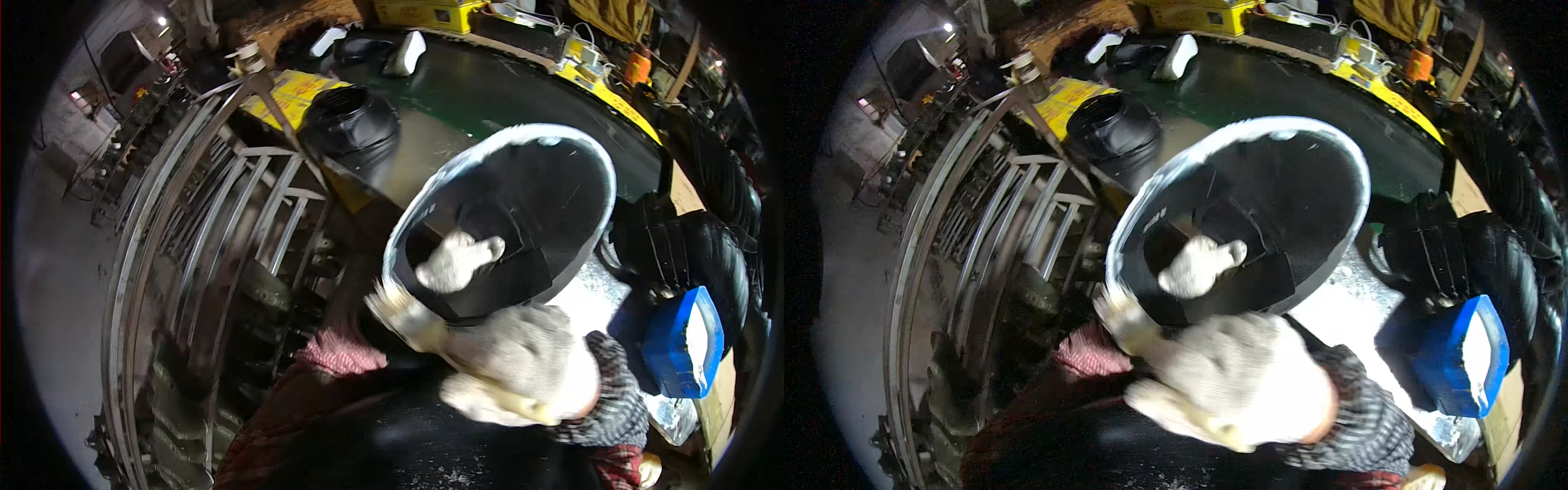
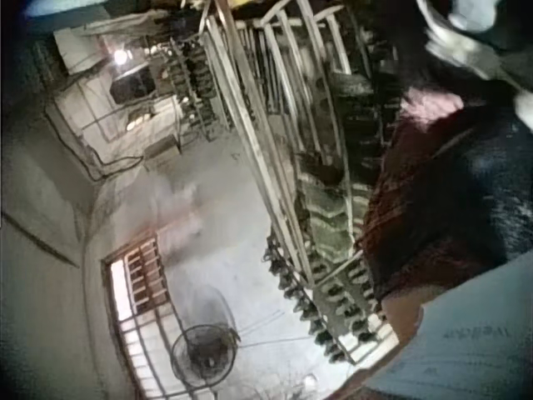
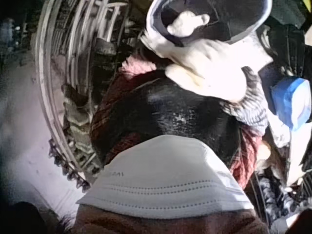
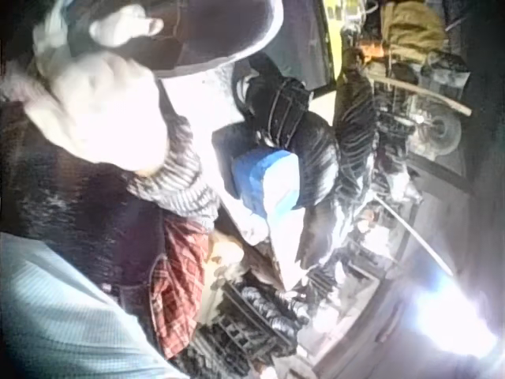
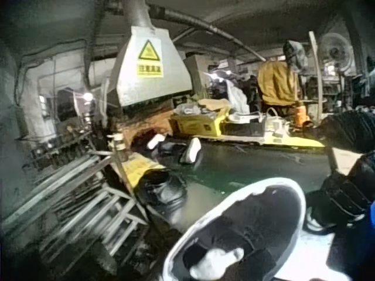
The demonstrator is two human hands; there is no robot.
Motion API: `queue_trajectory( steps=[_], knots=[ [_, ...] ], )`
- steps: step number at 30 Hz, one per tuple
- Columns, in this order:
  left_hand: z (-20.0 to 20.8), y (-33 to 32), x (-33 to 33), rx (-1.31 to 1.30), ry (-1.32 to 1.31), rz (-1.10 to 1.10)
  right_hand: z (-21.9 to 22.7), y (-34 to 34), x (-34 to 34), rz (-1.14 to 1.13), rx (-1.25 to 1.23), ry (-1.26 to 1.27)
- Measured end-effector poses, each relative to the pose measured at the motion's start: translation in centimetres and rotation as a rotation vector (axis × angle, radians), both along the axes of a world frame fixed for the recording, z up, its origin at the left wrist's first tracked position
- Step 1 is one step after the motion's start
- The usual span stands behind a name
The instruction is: The recorder is applying white glue to shoe outsoles and upper components using a brush at a manufacturing workstation.
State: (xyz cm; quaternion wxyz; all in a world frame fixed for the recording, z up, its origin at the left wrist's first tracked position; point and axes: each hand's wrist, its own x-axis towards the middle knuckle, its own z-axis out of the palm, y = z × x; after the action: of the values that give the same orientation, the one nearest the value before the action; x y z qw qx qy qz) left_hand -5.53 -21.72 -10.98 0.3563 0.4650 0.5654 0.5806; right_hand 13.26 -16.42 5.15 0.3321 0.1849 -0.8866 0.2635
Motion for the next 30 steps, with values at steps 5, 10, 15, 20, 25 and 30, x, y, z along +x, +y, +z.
queue_trajectory(
  steps=[5,10,15,20,25,30],
  knots=[
    [6.8,-0.5,-0.5,-0.168,-0.309,0.109,-3.1,5.3,8.5,-0.387,-0.543,-0.459],
    [7.2,-2.0,0.3,-0.283,-0.277,-0.002,-5.0,3.9,11.8,-0.549,-0.243,-0.014],
    [8.0,-5.4,4.4,-0.082,-0.479,0.107,-3.4,9.1,11.2,-0.753,-0.783,0.004],
    [7.2,-5.7,6.8,0.029,-0.555,0.195,-1.2,9.8,8.4,-0.524,0.077,0.235],
    [7.5,-4.9,7.2,0.094,-0.552,0.286,-4.4,10.4,10.1,-0.678,-0.461,-0.019],
    [6.3,-2.5,5.0,0.131,-0.724,0.15,-11.0,7.8,14.8,-0.724,-0.622,-0.383]
  ],
)
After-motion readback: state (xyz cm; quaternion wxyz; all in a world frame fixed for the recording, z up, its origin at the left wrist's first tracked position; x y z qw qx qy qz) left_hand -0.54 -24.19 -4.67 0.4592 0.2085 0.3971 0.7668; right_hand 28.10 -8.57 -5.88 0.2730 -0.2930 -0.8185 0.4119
